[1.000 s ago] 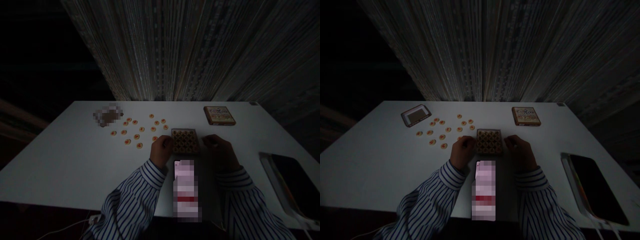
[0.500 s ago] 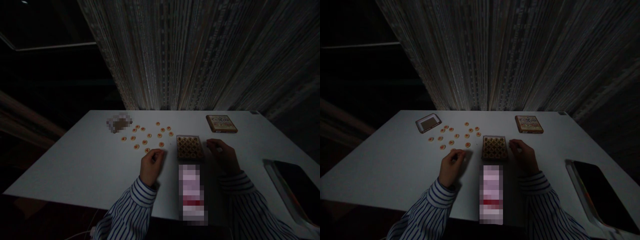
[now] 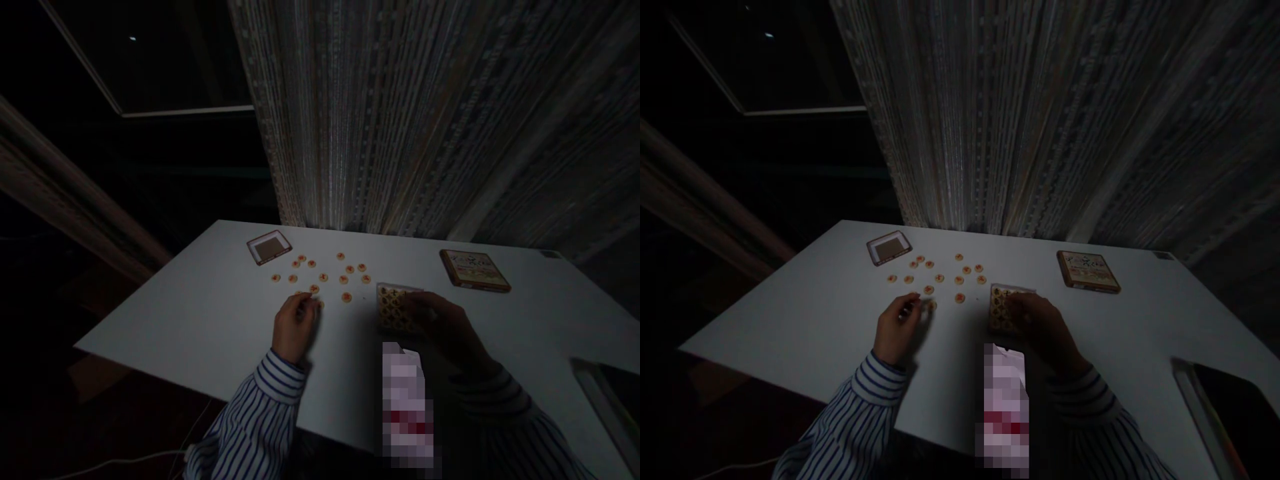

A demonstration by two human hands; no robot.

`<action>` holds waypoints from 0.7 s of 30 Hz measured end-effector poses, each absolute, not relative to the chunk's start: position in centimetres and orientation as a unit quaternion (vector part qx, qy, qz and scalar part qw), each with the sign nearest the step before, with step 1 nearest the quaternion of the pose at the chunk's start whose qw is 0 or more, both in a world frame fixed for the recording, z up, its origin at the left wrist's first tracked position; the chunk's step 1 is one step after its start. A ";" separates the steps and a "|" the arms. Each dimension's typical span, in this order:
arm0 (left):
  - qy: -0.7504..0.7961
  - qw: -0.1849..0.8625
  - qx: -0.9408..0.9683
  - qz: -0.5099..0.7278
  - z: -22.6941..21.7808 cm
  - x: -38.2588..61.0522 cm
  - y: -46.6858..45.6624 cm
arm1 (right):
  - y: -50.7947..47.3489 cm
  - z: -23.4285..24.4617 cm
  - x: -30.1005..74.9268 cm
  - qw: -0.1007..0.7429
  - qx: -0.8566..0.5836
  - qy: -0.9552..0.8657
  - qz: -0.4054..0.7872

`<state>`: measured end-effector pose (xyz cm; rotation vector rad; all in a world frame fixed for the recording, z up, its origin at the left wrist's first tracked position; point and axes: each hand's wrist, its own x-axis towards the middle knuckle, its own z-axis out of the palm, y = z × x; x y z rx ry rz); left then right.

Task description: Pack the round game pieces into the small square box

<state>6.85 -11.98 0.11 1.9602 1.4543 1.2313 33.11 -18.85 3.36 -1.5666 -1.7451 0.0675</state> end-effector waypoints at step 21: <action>0.528 0.096 0.792 0.290 -2.2 7.4 -11.0 | -14.8 3.6 26.5 0.126 -0.506 -0.851 -0.057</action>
